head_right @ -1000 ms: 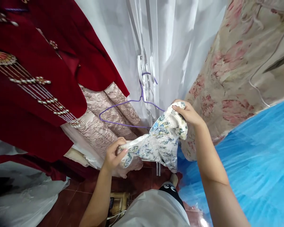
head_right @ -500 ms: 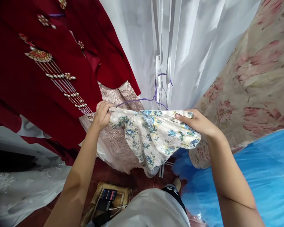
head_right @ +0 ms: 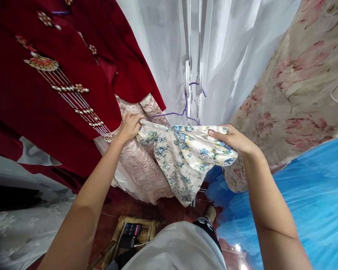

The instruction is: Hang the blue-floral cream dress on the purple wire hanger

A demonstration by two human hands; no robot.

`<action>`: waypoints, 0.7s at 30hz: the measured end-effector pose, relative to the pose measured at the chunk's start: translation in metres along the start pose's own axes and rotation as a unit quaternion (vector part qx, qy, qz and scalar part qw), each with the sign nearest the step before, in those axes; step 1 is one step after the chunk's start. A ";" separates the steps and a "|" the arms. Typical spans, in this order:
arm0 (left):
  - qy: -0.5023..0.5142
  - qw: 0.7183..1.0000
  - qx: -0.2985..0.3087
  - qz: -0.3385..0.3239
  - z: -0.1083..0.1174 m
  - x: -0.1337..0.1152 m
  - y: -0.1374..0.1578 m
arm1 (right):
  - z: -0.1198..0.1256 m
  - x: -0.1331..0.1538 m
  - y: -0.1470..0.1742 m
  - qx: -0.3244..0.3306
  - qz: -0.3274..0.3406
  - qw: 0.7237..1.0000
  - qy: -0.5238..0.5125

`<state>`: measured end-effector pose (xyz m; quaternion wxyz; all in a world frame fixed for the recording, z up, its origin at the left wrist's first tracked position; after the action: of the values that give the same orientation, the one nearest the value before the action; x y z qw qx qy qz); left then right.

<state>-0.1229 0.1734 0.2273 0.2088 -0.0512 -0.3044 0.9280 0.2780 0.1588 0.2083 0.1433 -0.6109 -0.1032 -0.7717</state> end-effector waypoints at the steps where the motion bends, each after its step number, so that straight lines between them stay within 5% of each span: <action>1: -0.001 1.000 -0.018 0.005 0.005 -0.001 -0.007 | -0.001 -0.001 0.000 -0.003 -0.003 1.000 -0.010; 6: 0.020 0.996 -0.082 0.017 0.013 -0.013 -0.030 | -0.004 -0.005 0.000 -0.016 -0.020 0.999 -0.045; 15: 0.042 0.999 -0.031 0.009 -0.030 -0.003 0.000 | 0.005 -0.005 -0.001 0.028 -0.030 0.999 0.019; 21: 0.121 0.981 -0.148 0.035 -0.006 -0.011 -0.046 | -0.002 -0.009 -0.003 0.049 -0.050 0.997 -0.011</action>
<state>-0.0947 0.2060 0.2489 0.2013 -0.2041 -0.4093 0.8662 0.2774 0.1614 0.1994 0.1327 -0.6060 -0.1730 -0.7650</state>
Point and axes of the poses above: each hand's wrist, its own y-axis away from the middle knuckle, its own z-axis out of the back of the hand, x = y × z, the point moved 7 cm from there along -y, towards the middle knuckle
